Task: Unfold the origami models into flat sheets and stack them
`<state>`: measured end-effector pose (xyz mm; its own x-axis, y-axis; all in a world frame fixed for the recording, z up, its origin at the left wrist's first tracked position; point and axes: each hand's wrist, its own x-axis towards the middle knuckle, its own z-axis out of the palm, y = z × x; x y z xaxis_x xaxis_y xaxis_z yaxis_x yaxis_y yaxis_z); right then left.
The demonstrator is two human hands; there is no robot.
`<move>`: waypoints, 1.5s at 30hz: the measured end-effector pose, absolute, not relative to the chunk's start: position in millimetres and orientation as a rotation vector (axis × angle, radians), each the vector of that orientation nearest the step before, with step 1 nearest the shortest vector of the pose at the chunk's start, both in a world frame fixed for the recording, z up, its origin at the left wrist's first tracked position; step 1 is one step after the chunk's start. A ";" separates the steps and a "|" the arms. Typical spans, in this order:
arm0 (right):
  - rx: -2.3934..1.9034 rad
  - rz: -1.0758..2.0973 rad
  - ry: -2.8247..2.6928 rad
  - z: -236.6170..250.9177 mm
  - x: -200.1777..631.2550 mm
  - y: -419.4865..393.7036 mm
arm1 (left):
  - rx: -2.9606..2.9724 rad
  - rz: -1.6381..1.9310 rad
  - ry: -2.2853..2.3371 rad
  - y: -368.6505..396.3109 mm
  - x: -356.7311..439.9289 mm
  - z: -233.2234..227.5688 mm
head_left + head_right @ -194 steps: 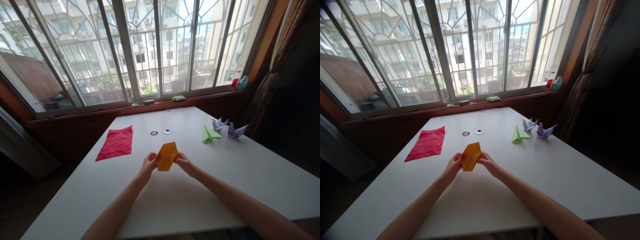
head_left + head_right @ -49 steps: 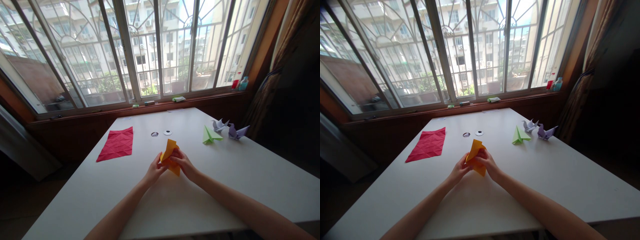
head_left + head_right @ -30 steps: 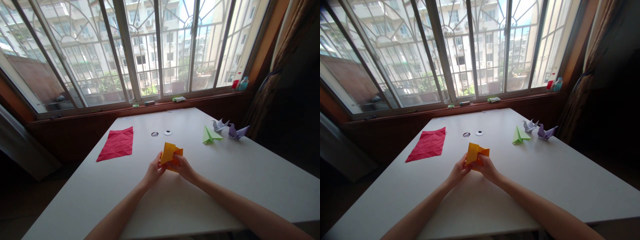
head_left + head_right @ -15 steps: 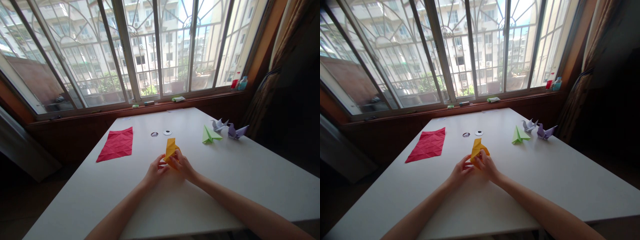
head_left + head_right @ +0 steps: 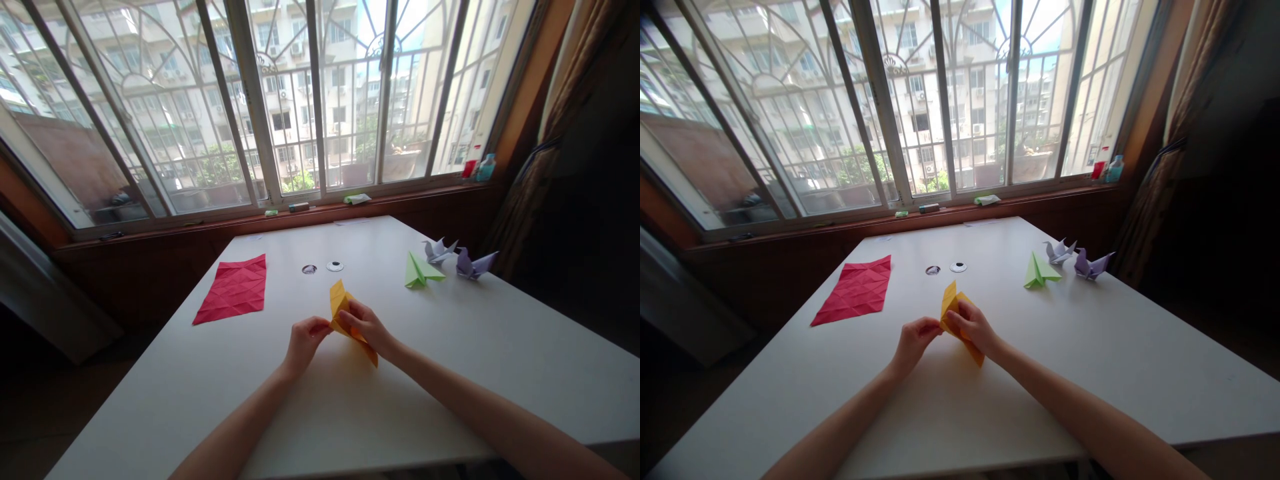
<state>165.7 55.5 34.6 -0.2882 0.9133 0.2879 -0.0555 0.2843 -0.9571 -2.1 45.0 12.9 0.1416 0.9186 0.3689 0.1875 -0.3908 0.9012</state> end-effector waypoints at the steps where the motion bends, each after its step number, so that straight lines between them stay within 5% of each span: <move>1: -0.808 1.235 -1.543 36.2 166.3 54.8 | 1.707 1.313 1.074 44.9 -2.2 13.1; 21: -0.652 1.447 -1.635 48.5 183.6 46.4 | 1.757 1.496 1.293 53.9 -10.5 11.9; 31: -0.717 0.817 -1.940 40.0 174.5 44.2 | 1.743 1.535 1.299 56.0 -13.3 12.1; 45: -1.095 0.611 -1.608 22.4 171.7 57.5 | 2.046 1.696 1.091 48.0 -12.2 16.4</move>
